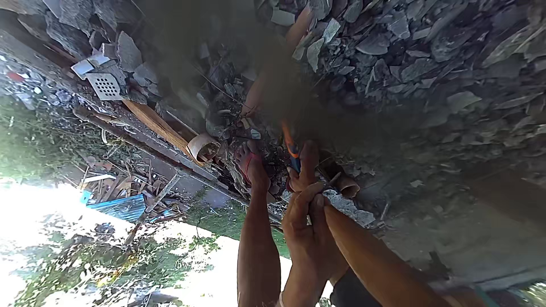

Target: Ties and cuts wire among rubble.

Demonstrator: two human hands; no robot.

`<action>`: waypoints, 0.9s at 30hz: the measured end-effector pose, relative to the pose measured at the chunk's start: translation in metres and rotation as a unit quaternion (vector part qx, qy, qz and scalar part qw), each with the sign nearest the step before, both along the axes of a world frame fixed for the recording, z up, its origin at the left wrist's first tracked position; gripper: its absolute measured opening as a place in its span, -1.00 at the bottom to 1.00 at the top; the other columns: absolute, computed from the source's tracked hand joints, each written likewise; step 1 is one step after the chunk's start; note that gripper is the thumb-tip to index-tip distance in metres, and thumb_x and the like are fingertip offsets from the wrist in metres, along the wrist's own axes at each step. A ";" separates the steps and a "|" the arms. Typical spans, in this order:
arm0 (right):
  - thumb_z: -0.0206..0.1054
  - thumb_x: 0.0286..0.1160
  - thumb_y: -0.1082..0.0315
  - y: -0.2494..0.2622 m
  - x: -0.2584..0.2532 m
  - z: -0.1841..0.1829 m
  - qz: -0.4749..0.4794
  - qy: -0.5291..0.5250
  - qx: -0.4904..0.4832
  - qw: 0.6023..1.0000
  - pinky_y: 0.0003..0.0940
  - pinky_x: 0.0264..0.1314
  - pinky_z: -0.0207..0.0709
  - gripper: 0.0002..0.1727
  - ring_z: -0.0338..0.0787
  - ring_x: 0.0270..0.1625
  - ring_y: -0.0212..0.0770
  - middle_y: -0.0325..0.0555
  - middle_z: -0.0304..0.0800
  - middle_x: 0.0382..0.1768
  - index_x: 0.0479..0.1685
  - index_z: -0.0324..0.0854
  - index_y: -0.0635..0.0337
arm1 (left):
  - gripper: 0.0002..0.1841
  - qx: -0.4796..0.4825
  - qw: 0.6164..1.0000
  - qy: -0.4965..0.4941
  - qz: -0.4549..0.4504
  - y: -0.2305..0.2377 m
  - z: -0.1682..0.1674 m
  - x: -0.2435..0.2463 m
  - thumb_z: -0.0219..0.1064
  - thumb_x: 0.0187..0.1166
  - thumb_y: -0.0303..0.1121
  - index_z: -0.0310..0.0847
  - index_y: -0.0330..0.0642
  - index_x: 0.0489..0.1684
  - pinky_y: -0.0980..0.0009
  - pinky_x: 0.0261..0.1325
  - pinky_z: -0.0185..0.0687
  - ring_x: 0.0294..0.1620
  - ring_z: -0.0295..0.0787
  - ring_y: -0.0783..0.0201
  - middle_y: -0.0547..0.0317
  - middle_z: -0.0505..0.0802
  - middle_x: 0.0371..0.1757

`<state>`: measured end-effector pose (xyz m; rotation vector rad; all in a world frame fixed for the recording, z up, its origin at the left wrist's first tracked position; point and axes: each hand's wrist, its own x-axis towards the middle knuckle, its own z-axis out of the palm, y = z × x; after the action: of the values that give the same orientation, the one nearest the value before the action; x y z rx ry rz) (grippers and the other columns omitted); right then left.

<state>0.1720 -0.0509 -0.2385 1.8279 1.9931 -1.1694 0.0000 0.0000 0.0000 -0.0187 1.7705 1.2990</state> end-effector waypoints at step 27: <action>0.41 0.39 -0.02 0.055 -0.054 0.021 0.127 -0.199 -0.131 0.963 0.21 0.63 0.32 -0.38 0.68 0.42 0.24 0.25 0.81 0.20 0.28 0.69 0.29 | -0.78 0.004 1.000 -0.010 -0.014 0.009 0.002 -0.001 0.18 0.71 -0.55 0.75 -0.42 0.08 0.53 -0.30 0.71 -0.38 0.69 0.41 0.11 0.81 -0.25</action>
<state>0.1184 0.0039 -0.2179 1.4831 1.6906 -0.8599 -0.0010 0.0089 0.0021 -0.0033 1.7422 1.2820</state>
